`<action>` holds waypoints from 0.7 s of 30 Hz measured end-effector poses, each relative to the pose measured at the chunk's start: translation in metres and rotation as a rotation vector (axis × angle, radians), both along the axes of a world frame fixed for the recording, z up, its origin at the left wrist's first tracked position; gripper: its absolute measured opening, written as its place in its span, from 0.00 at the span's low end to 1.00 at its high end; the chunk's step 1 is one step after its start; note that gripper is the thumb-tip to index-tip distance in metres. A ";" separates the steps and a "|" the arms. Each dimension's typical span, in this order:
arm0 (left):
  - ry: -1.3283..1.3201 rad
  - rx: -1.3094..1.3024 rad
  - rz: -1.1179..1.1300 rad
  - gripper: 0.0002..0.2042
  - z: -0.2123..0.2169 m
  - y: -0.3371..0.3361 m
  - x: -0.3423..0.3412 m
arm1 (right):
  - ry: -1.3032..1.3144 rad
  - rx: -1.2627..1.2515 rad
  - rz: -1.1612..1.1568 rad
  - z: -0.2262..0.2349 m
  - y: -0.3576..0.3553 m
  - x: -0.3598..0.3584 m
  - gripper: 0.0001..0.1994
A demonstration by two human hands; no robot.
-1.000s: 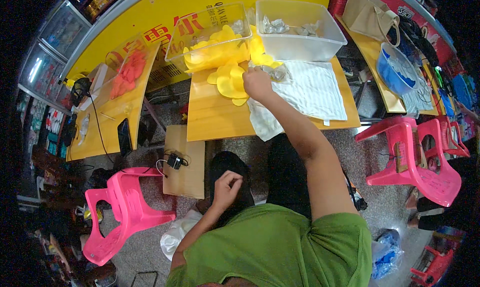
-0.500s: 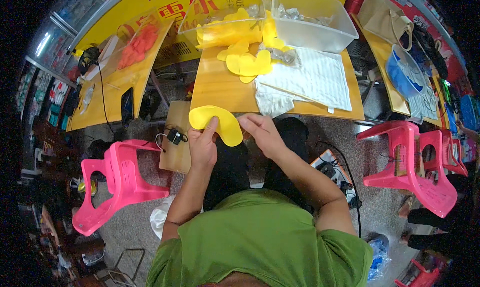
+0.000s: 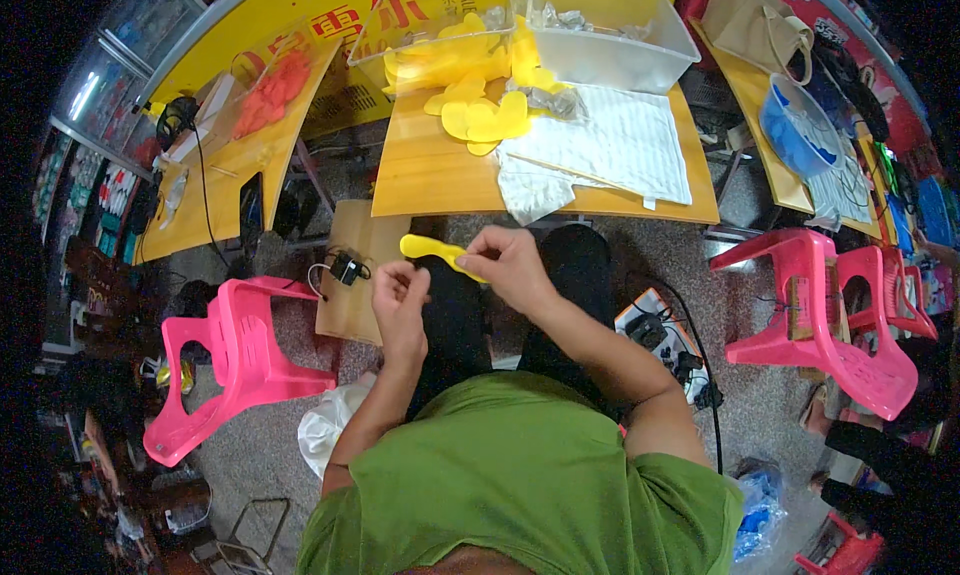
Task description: Assembling small yellow toy components by inserting pieces and securing them.
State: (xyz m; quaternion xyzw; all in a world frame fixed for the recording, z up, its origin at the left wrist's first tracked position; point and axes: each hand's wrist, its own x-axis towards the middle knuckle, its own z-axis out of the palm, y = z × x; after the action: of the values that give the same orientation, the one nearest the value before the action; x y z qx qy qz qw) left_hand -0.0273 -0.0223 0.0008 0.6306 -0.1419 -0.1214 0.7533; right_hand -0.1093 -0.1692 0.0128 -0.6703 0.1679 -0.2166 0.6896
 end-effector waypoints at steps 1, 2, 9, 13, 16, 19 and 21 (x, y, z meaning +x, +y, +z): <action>0.027 0.054 -0.131 0.06 -0.004 0.006 -0.003 | -0.001 -0.094 -0.020 0.000 0.006 -0.002 0.06; 0.053 0.107 -0.261 0.06 -0.005 0.008 -0.006 | -0.024 -0.170 -0.021 -0.002 0.013 -0.004 0.06; 0.442 -0.008 -0.515 0.05 -0.002 0.019 -0.005 | -0.064 -0.043 0.131 -0.011 0.029 -0.023 0.03; 0.394 0.024 -0.441 0.07 -0.007 0.011 -0.012 | -0.057 0.089 0.076 -0.028 0.032 -0.026 0.04; -0.055 0.243 -0.315 0.07 -0.029 0.009 -0.008 | 0.002 0.120 -0.012 -0.025 0.032 -0.027 0.04; -0.235 0.327 -0.214 0.05 -0.018 0.000 -0.013 | -0.147 -0.181 0.043 -0.030 0.042 -0.029 0.06; -0.131 0.189 -0.228 0.05 -0.001 -0.008 -0.017 | -0.183 -0.350 0.101 -0.017 0.043 -0.030 0.05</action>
State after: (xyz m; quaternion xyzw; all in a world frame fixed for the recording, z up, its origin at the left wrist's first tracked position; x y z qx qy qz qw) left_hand -0.0445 -0.0300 -0.0001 0.6850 -0.2496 -0.1775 0.6610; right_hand -0.1397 -0.1260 -0.0046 -0.7650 0.0307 -0.2678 0.5850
